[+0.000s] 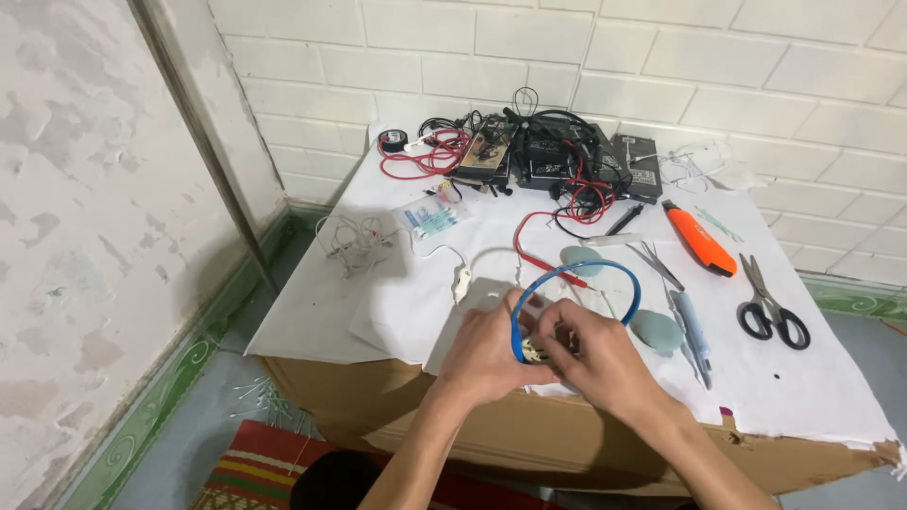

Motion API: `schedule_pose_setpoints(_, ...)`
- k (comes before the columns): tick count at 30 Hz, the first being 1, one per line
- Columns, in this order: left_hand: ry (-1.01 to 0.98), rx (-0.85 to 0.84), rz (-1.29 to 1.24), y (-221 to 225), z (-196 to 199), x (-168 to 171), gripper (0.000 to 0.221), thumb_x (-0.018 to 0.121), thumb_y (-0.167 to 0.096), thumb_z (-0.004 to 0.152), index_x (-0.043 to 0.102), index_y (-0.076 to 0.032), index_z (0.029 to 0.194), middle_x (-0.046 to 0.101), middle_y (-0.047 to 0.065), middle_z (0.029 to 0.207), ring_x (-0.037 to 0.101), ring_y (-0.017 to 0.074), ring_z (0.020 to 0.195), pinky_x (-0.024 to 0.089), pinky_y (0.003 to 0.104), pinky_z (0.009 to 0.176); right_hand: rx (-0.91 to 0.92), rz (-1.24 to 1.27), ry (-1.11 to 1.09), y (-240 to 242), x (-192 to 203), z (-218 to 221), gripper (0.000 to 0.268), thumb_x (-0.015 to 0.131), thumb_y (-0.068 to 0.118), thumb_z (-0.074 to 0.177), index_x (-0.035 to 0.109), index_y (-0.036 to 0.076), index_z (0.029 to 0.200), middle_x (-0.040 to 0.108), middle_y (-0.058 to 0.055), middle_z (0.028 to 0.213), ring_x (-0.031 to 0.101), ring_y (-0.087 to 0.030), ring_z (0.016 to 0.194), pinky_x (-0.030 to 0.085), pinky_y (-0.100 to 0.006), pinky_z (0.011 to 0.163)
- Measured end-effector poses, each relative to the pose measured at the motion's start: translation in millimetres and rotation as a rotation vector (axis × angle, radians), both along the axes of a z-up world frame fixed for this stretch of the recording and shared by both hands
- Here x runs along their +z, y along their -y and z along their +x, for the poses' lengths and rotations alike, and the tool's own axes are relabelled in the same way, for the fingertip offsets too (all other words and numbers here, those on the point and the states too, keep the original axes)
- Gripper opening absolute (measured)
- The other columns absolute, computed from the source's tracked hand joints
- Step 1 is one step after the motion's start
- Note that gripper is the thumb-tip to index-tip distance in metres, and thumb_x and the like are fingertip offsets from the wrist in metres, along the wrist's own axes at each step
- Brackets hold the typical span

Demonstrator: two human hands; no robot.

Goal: The person sits at a low cardboard table and attaches a round earpiece speaker to a blue headband, pressing and tightening it by hand and with a small screwdriver while repositioning foam pads around the earpiece.

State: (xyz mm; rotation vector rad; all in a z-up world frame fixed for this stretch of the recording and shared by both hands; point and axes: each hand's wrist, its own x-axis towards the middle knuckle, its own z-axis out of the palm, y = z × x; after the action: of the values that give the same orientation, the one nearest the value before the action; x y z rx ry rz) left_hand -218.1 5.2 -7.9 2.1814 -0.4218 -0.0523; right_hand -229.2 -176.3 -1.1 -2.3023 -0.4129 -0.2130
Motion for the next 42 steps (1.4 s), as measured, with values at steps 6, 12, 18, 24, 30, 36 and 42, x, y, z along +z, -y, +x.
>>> schedule_pose_setpoints(6,0.107,-0.025,0.057,2.6,-7.9,10.4,0.095,0.083,-0.047,0.061,0.049,-0.018,0.145,0.075,-0.002,0.112,0.069,0.0274,0.107,0.038,0.039,0.102,-0.073,-0.158,0.122,10.0,-9.3,5.2,0.012,0.066,0.013,0.086,0.06,0.022,0.082,0.066,0.004,0.066,0.056,-0.018,0.055,0.045,-0.033,0.058)
schedule_pose_setpoints(12,0.096,-0.017,0.051,4.0,-8.6,12.9,0.084,0.077,-0.038,0.061,0.052,-0.02,0.139,0.075,-0.002,0.103,0.07,0.0256,0.104,0.035,0.036,0.102,0.038,-0.05,0.122,1.0,-8.2,2.8,0.012,0.065,0.012,0.088,0.058,0.019,0.081,0.075,0.006,0.076,0.058,-0.015,0.056,0.049,-0.028,0.06)
schedule_pose_setpoints(18,0.094,-0.008,0.061,3.7,-7.1,10.0,0.091,0.083,-0.046,0.062,0.054,-0.018,0.143,0.076,-0.003,0.106,0.069,0.0278,0.109,0.034,0.039,0.102,-0.002,-0.216,0.203,7.8,-5.6,5.8,0.011,0.064,0.011,0.086,0.057,0.019,0.084,0.064,-0.001,0.068,0.058,-0.022,0.057,0.045,-0.037,0.058)
schedule_pose_setpoints(24,0.132,-0.019,0.079,4.0,-6.2,8.5,0.089,0.084,-0.044,0.062,0.056,-0.014,0.141,0.076,0.001,0.105,0.07,0.0274,0.104,0.037,0.039,0.101,-0.075,-0.171,0.127,10.2,-12.8,7.6,0.014,0.064,0.009,0.081,0.061,0.022,0.081,0.071,0.003,0.069,0.063,-0.019,0.059,0.048,-0.033,0.063)
schedule_pose_setpoints(30,0.144,-0.023,0.099,4.1,-8.0,10.0,0.077,0.078,-0.042,0.061,0.057,-0.016,0.131,0.077,0.0,0.102,0.068,0.0297,0.101,0.037,0.038,0.098,0.05,-0.132,0.148,4.4,-8.9,8.4,0.012,0.064,0.011,0.088,0.058,0.02,0.081,0.071,0.003,0.072,0.059,-0.019,0.059,0.048,-0.03,0.062)
schedule_pose_setpoints(36,0.124,-0.008,0.108,4.2,-5.4,5.7,0.068,0.084,-0.048,0.062,0.065,-0.007,0.112,0.075,0.002,0.108,0.07,0.0311,0.097,0.04,0.039,0.096,-0.071,-0.256,0.153,12.2,-12.4,9.2,0.013,0.065,0.011,0.084,0.056,0.02,0.081,0.065,-0.001,0.067,0.058,-0.026,0.057,0.045,-0.038,0.059)
schedule_pose_setpoints(42,0.145,-0.025,0.047,4.1,-7.1,7.1,0.077,0.082,-0.039,0.06,0.059,-0.018,0.13,0.075,-0.002,0.1,0.07,0.0255,0.099,0.038,0.039,0.095,0.059,-0.103,0.151,4.8,-10.6,10.3,0.014,0.063,0.008,0.088,0.058,0.02,0.082,0.072,0.005,0.074,0.059,-0.017,0.059,0.049,-0.029,0.062)
